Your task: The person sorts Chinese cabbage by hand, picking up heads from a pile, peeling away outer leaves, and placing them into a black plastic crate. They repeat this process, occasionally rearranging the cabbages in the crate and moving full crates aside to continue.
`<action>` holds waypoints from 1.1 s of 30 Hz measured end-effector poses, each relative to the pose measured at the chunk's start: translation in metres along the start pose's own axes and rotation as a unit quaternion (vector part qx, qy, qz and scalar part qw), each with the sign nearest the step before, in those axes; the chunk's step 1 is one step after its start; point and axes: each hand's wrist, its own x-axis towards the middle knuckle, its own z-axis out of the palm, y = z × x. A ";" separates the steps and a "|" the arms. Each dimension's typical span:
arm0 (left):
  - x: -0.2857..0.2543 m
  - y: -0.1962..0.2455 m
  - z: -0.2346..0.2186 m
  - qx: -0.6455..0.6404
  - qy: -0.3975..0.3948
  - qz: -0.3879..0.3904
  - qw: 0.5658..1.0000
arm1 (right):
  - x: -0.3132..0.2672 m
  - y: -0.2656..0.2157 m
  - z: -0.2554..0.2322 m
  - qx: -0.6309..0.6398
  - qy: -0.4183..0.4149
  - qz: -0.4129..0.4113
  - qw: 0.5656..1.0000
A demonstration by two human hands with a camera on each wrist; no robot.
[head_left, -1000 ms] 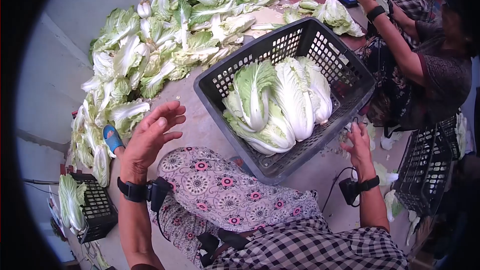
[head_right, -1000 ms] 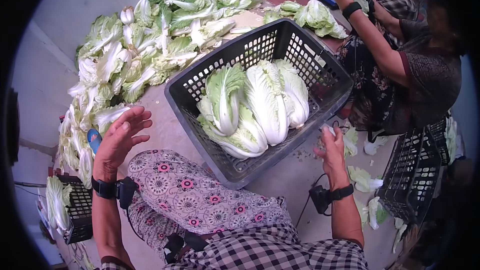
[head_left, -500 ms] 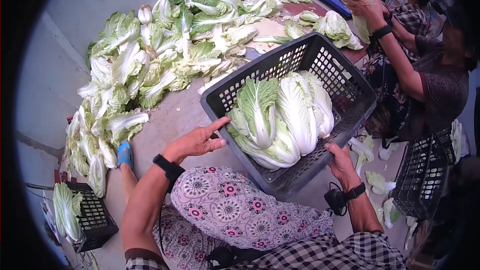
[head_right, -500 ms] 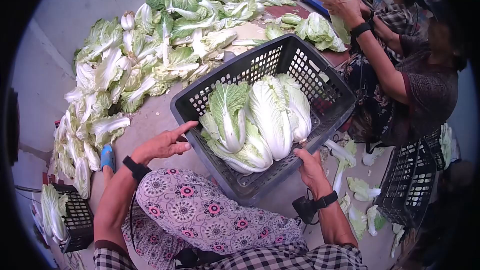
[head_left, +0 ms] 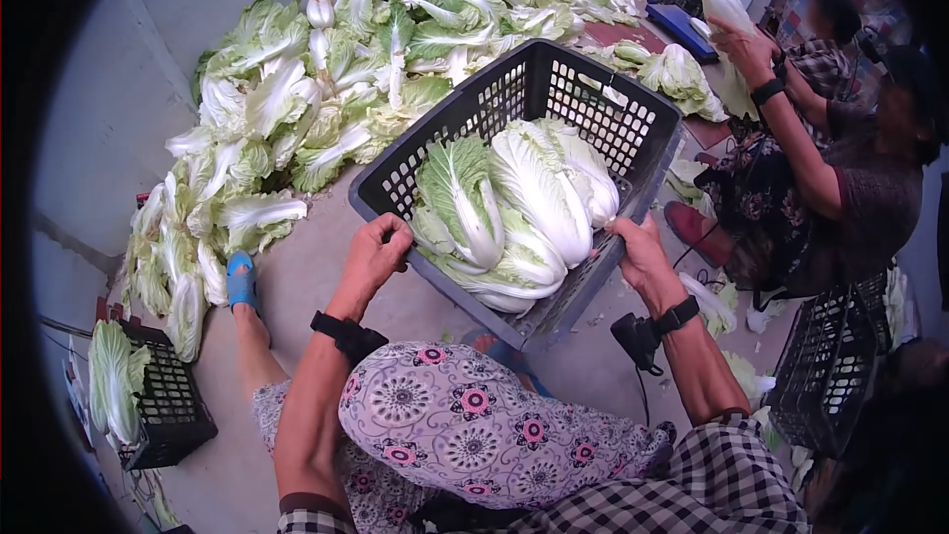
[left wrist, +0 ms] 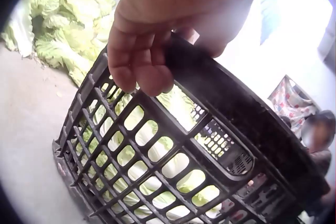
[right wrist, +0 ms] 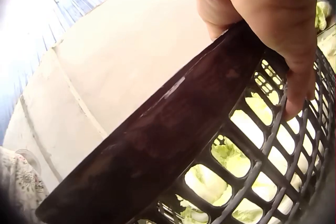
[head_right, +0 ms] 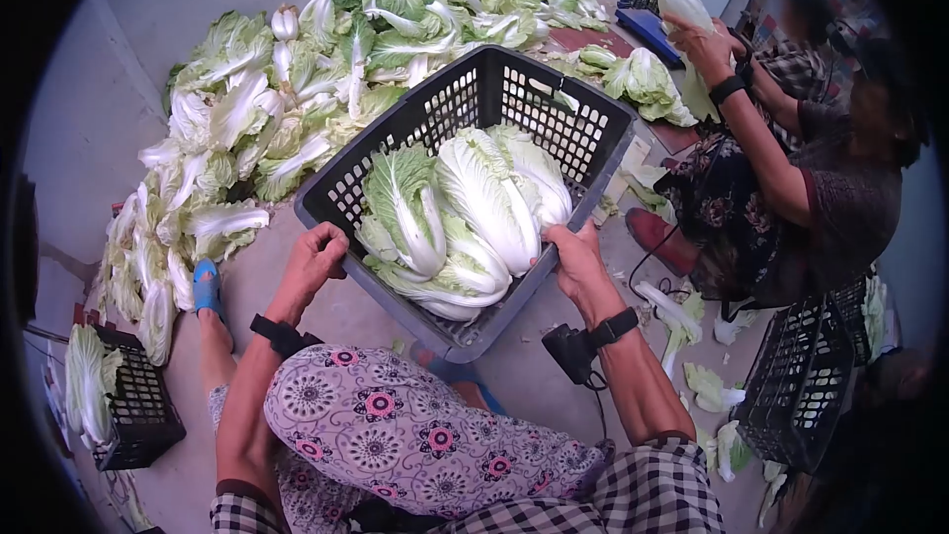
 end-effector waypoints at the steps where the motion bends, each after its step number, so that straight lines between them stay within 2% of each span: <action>1: -0.005 0.003 -0.010 -0.004 0.042 -0.007 0.999 | 0.010 0.004 0.012 -0.008 -0.013 0.018 1.000; 4: -0.005 0.002 -0.057 0.007 0.110 0.013 0.994 | 0.019 0.012 0.067 0.017 -0.047 0.077 0.996; 6: -0.004 -0.005 -0.096 0.023 0.144 0.012 0.989 | 0.016 0.041 0.103 -0.009 -0.047 0.091 0.995; 8: -0.013 -0.022 -0.139 0.018 0.142 -0.036 0.989 | 0.002 0.063 0.128 -0.008 -0.137 0.086 0.987; 10: -0.032 -0.042 -0.161 0.011 0.206 -0.096 0.974 | -0.013 0.040 0.139 -0.068 -0.224 0.184 0.955; 11: -0.041 -0.041 -0.164 -0.033 0.200 -0.100 0.974 | -0.018 0.032 0.134 -0.099 -0.266 0.235 0.930; 12: -0.047 -0.030 -0.161 -0.080 0.193 -0.101 0.973 | -0.002 0.024 0.123 -0.205 -0.284 0.233 0.907; 13: -0.051 -0.017 -0.154 -0.022 0.179 -0.124 0.976 | 0.017 0.012 0.107 -0.311 -0.301 0.225 0.873; 14: -0.041 -0.048 -0.159 0.057 0.181 -0.036 0.981 | 0.032 0.009 0.088 -0.369 -0.217 0.115 0.896; 15: -0.046 -0.045 -0.149 0.059 0.194 -0.030 0.979 | 0.046 0.008 0.076 -0.415 -0.129 -0.001 0.901; 16: -0.052 -0.040 -0.137 0.064 0.208 -0.025 0.976 | 0.049 0.000 0.078 -0.481 -0.136 -0.162 0.851; 17: -0.059 -0.045 -0.133 0.052 0.190 -0.021 0.980 | 0.050 -0.007 0.076 -0.528 -0.135 -0.318 0.776; 18: -0.064 -0.044 -0.127 0.040 0.169 -0.015 0.985 | 0.050 -0.011 0.077 -0.557 -0.124 -0.466 0.677; 19: -0.068 -0.041 -0.119 0.032 0.188 -0.024 0.981 | 0.049 -0.009 0.081 -0.578 -0.168 -0.474 0.643; 21: -0.064 -0.034 -0.121 0.104 0.179 -0.082 0.975 | 0.048 -0.004 0.099 -0.613 -0.255 -0.494 0.562; 22: -0.064 -0.036 -0.123 0.138 0.180 -0.111 0.968 | 0.049 -0.005 0.103 -0.640 -0.282 -0.441 0.563; 23: -0.063 -0.049 -0.125 0.145 0.186 -0.086 0.968 | 0.052 -0.006 0.107 -0.665 -0.309 -0.386 0.560; 24: -0.069 -0.044 -0.126 0.141 0.184 -0.101 0.968 | 0.054 -0.009 0.111 -0.688 -0.335 -0.327 0.555; 26: -0.084 -0.038 -0.130 0.140 0.170 -0.140 0.965 | 0.057 -0.005 0.109 -0.625 -0.429 -0.319 0.569; 27: -0.097 -0.036 -0.135 0.143 0.166 -0.122 0.968 | 0.054 -0.003 0.109 -0.592 -0.464 -0.311 0.581; 28: -0.110 -0.041 -0.142 0.204 0.164 -0.132 0.956 | 0.045 -0.002 0.109 -0.555 -0.500 -0.297 0.595; 29: -0.123 -0.044 -0.150 0.268 0.157 -0.142 0.940 | 0.038 -0.003 0.112 -0.557 -0.539 -0.296 0.558; 30: -0.135 -0.045 -0.161 0.329 0.153 -0.147 0.920 | 0.030 -0.008 0.115 -0.525 -0.572 -0.198 0.598; 31: -0.145 -0.054 -0.168 0.321 0.152 -0.076 0.932 | 0.028 -0.018 0.121 -0.491 -0.600 -0.104 0.623; 32: -0.153 -0.064 -0.171 0.340 0.146 -0.074 0.926 | 0.029 -0.022 0.126 -0.452 -0.621 -0.009 0.640; 33: -0.155 -0.059 -0.171 0.360 0.141 -0.069 0.920 | 0.037 -0.023 0.130 -0.464 -0.636 0.011 0.617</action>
